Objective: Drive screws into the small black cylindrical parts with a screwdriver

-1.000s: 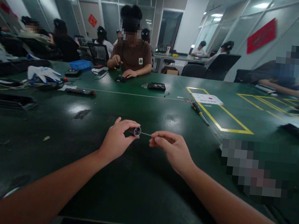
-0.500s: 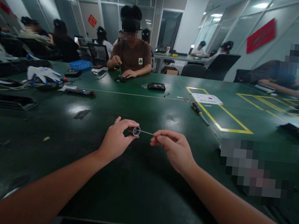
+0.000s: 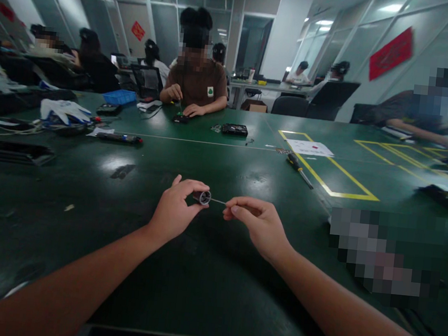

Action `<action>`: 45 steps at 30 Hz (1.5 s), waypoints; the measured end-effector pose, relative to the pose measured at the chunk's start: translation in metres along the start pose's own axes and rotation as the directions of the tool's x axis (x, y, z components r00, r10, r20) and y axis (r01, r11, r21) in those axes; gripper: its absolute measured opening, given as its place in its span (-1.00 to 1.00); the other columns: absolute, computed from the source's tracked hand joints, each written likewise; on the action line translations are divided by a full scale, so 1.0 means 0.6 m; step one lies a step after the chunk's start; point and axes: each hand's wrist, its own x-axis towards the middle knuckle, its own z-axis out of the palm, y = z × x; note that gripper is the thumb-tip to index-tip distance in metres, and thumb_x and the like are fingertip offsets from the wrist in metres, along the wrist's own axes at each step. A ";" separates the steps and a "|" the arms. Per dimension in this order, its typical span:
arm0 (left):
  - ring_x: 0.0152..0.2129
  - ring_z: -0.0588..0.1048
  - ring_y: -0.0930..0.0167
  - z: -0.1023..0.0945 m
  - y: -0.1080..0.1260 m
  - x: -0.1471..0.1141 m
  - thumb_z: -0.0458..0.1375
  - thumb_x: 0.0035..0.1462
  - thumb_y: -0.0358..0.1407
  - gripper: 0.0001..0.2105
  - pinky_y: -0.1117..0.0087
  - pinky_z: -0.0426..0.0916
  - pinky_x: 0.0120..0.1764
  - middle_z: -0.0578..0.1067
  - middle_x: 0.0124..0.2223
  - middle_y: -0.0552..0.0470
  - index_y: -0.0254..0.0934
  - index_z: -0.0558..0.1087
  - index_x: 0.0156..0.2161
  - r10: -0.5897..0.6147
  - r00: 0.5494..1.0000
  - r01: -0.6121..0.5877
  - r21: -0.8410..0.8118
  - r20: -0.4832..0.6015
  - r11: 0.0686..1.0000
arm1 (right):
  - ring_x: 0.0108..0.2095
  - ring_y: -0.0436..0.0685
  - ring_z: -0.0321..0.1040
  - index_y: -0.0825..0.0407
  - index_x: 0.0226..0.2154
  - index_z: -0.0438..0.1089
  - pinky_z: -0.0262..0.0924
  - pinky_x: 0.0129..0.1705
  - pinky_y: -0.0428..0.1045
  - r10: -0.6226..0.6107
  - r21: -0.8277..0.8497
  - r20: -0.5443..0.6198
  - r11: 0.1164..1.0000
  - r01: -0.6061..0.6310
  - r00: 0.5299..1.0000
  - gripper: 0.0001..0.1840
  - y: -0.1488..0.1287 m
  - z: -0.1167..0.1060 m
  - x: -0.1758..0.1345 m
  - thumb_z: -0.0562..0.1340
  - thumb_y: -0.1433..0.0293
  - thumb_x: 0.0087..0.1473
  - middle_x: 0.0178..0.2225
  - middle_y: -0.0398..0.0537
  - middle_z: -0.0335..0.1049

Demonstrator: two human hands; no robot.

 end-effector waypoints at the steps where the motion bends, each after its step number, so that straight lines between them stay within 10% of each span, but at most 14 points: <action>1: -0.11 0.61 0.30 0.000 -0.001 0.000 0.39 0.05 -0.44 -0.71 -0.22 0.03 0.34 0.64 -0.06 0.04 -0.17 0.54 -0.11 0.002 1.000 -0.002 0.000 -0.005 1.000 | -0.35 0.10 0.53 0.02 -0.34 0.63 0.40 -0.17 0.04 -0.003 0.013 0.005 1.000 0.003 1.000 -0.90 0.001 0.000 0.000 0.38 0.37 0.05 -0.40 -0.08 0.60; 45: -0.11 0.60 0.30 0.004 -0.006 0.001 0.40 0.02 -0.46 -0.72 -0.21 0.05 0.34 0.62 -0.09 0.04 -0.19 0.51 -0.16 0.009 0.998 -0.010 -0.025 -0.060 1.000 | -0.35 0.10 0.55 -0.02 -0.37 0.62 0.40 -0.23 0.00 -0.123 -0.146 -0.005 0.982 0.121 0.992 -0.89 -0.013 0.004 -0.013 0.33 0.37 0.08 -0.41 -0.11 0.61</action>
